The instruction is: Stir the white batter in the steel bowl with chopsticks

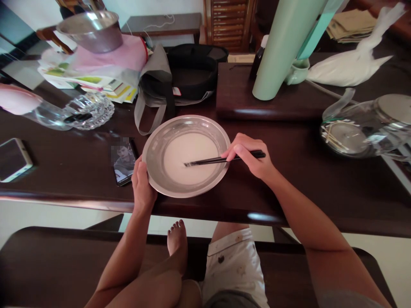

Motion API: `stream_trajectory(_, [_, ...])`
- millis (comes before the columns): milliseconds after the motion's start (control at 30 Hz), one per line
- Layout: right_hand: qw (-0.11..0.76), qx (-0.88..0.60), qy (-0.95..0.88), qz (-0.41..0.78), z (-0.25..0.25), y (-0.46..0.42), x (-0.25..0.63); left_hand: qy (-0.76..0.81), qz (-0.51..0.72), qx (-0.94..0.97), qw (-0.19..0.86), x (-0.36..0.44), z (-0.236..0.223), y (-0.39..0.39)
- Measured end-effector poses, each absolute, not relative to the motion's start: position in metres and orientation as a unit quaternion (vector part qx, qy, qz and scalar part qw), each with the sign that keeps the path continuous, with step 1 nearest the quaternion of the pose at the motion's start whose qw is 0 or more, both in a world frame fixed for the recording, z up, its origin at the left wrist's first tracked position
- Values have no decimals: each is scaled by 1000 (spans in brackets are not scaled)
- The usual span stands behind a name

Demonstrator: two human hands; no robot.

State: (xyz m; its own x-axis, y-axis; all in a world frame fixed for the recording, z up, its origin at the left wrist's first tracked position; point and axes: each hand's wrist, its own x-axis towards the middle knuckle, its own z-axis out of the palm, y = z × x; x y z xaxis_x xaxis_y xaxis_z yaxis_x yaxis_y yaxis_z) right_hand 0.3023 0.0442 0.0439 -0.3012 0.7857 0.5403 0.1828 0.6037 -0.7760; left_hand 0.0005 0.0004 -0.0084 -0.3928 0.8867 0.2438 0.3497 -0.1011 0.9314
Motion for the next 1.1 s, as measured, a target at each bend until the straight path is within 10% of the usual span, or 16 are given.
stream_trajectory(900, [461,-310,-785,275,42,44,302,582,552,505,319,-13,1,-12])
stream_trajectory(1100, [489,-291,-754,329,44,43,303,681,554,475,66,-131,21,8])
